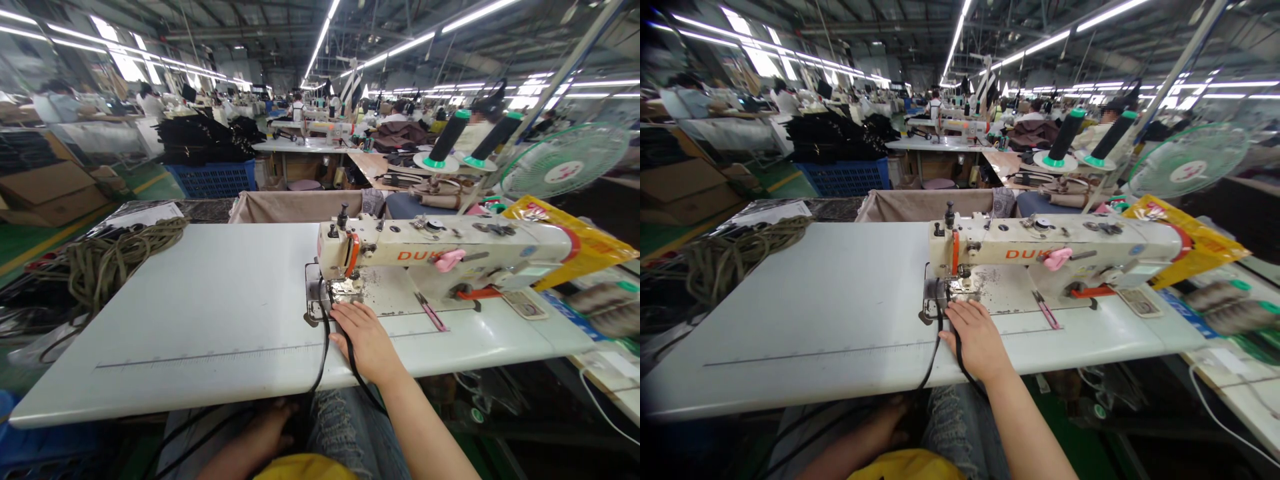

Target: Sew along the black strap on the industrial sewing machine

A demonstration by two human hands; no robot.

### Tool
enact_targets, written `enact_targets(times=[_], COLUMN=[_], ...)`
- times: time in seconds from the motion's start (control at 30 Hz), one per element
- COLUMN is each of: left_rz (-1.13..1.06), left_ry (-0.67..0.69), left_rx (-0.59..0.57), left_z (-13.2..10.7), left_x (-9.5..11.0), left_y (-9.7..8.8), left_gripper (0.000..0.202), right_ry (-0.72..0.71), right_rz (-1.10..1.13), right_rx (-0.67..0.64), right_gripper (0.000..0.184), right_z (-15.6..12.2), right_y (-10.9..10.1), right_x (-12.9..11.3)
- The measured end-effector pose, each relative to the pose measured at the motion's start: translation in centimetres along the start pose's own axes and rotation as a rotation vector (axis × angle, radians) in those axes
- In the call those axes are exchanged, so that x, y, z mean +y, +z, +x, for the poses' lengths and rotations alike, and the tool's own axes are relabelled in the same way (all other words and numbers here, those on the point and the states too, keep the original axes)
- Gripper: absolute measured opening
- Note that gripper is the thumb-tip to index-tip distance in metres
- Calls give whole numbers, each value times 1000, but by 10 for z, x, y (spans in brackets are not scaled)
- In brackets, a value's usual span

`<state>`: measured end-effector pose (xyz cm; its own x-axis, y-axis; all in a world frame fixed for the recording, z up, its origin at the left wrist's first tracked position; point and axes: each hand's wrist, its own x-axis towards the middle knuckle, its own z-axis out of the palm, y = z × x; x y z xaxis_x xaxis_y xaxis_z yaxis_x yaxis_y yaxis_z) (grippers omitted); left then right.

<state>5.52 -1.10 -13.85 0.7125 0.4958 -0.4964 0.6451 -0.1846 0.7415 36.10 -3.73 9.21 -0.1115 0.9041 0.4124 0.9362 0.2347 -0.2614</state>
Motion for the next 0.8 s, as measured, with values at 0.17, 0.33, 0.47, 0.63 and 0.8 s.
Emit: enact_targets(times=[0.17, 0.33, 0.47, 0.63, 0.8], left_rz=[-70, -108, 54, 143, 136], left_ry=[132, 280, 170, 10, -34], left_rx=[99, 5, -26, -42, -18], left_z=[-1, 1, 8, 3, -7], left_x=[39, 64, 44, 12, 12], left_y=[-8, -17, -9, -3, -7], left_gripper=[79, 42, 38, 25, 31], right_ry=[2, -7, -7, 3, 1], right_rz=[2, 3, 4, 18, 18], right_rx=[-10, -10, 1, -7, 1], right_gripper=[36, 36, 36, 36, 36], right_z=[0, -1, -1, 0, -1], right_y=[1, 1, 0, 1, 2], right_x=[1, 1, 1, 0, 1])
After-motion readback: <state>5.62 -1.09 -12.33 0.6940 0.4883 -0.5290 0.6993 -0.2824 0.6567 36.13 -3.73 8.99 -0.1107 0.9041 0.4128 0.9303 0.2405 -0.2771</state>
